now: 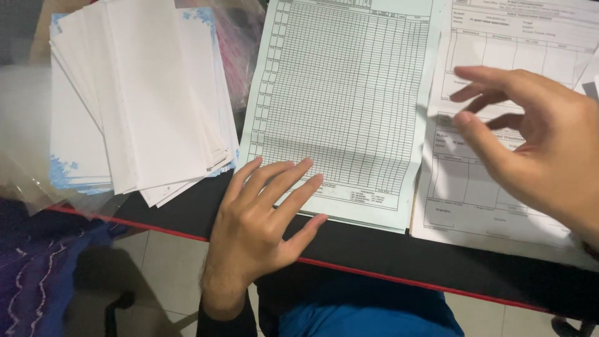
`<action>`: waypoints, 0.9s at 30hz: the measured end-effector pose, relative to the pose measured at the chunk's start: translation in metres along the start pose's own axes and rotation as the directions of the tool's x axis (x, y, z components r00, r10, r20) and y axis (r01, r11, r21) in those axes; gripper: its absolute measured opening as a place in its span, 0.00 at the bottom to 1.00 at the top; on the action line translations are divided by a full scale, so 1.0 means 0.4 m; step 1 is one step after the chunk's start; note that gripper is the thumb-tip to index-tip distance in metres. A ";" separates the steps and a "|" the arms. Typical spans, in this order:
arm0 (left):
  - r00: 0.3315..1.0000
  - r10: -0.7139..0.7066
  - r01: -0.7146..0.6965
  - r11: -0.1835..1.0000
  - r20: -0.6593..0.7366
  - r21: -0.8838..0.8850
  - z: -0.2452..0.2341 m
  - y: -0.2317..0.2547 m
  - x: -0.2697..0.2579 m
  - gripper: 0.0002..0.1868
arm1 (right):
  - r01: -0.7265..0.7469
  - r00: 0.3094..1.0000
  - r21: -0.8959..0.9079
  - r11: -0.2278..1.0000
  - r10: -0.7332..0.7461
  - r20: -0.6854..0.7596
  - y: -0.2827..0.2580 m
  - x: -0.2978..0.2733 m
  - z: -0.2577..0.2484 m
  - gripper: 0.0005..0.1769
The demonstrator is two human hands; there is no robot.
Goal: Sorting and organizing printed documents and envelopes on a desk
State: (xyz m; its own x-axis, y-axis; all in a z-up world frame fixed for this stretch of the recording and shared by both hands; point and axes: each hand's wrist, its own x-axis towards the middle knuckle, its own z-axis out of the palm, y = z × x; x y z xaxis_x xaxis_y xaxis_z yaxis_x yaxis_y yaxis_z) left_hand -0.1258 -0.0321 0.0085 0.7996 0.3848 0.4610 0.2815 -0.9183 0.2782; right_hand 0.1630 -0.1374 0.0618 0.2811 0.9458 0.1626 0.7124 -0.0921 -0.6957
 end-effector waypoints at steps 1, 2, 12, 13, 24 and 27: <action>1.000 -0.003 0.003 1.000 -0.008 0.000 0.002 0.000 -0.001 0.20 | 0.152 0.988 -0.144 0.978 -0.151 0.019 0.011 -0.006 -0.001 0.22; 1.000 -0.001 0.001 1.000 -0.007 -0.002 0.001 0.002 0.000 0.20 | 0.149 0.989 -0.145 0.978 -0.148 0.018 0.029 -0.007 0.006 0.22; 0.999 -0.018 0.019 0.999 0.038 -0.029 -0.003 0.008 0.004 0.22 | 0.440 0.898 -0.462 0.770 -0.374 0.232 0.095 0.064 0.026 0.32; 0.998 -0.033 0.035 0.998 0.053 -0.048 -0.004 0.009 0.005 0.24 | 0.456 0.890 -0.481 0.749 -0.398 0.224 0.107 0.078 0.024 0.31; 0.972 -0.137 0.137 0.991 0.192 0.013 0.006 0.004 0.011 0.42 | 0.645 0.764 -0.397 0.653 -0.561 0.317 0.100 0.137 0.087 0.32; 0.972 -0.143 0.146 0.989 0.189 -0.005 0.006 0.002 0.012 0.41 | 0.703 0.711 -0.381 0.600 -0.606 0.357 0.089 0.146 0.106 0.35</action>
State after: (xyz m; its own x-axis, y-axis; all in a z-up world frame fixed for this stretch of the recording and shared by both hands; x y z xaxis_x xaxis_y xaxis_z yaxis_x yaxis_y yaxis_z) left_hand -0.1203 -0.0312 0.0089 0.8371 0.4872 0.2488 0.3925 -0.8517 0.3472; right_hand 0.1774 -0.0722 0.0168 -0.4614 0.8392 0.2878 0.8703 0.4911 -0.0368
